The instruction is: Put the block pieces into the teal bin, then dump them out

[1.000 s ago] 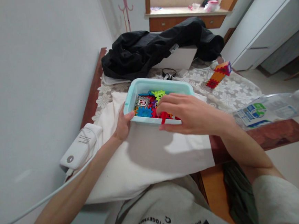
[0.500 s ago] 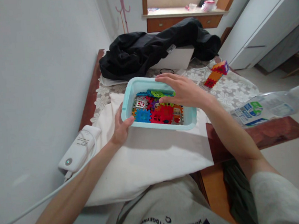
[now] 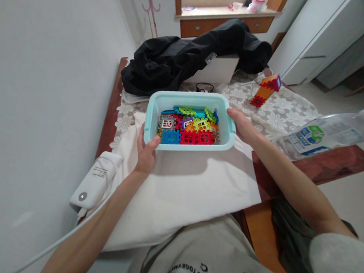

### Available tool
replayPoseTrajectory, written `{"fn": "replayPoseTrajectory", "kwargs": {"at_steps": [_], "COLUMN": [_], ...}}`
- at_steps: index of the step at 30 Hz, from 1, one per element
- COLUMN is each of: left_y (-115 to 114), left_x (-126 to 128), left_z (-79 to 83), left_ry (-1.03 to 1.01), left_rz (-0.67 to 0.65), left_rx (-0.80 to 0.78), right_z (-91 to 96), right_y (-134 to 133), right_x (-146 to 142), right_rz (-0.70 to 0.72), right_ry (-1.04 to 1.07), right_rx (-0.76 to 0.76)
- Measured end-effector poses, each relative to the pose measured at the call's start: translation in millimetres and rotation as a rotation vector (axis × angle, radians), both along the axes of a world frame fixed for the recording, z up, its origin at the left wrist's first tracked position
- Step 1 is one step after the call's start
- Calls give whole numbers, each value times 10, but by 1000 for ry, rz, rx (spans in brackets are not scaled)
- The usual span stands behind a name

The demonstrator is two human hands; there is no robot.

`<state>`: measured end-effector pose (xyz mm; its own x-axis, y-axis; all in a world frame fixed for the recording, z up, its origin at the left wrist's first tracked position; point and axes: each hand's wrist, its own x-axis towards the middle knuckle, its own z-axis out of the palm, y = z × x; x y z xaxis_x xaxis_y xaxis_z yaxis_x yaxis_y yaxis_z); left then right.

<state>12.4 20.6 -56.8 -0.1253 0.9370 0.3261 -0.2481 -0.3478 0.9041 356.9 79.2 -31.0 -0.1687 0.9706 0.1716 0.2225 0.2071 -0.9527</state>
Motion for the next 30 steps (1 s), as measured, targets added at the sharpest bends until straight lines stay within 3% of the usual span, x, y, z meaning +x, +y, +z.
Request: {"fn": "replayPoseTrajectory", "kwargs": {"at_steps": [2, 4, 8, 10, 13, 19, 25, 30], "left_y": [14, 47, 146, 188, 220, 204, 172, 184], "left_x": [-51, -118, -219, -238, -248, -226, -181, -185], "left_z": [-4, 3, 47, 70, 93, 134, 128, 65], "left_ry": [17, 70, 277, 368, 462, 596, 588, 523], "left_rz": [7, 11, 21, 28, 50, 181, 92, 65], "left_rx": [-7, 10, 85, 86, 73, 118, 153, 86], "right_z": [53, 163, 276, 221, 76, -73, -121, -216], "right_y": [-11, 0, 93, 151, 187, 102, 27, -26], "right_x": [-3, -41, -217, -314, -392, -306, -259, -314], "right_rz": [46, 68, 10, -62, -121, -74, -141, -131], "right_ry": [78, 144, 237, 263, 249, 129, 47, -14], "right_rx": [-115, -133, 63, 181, 241, 275, 319, 317]}}
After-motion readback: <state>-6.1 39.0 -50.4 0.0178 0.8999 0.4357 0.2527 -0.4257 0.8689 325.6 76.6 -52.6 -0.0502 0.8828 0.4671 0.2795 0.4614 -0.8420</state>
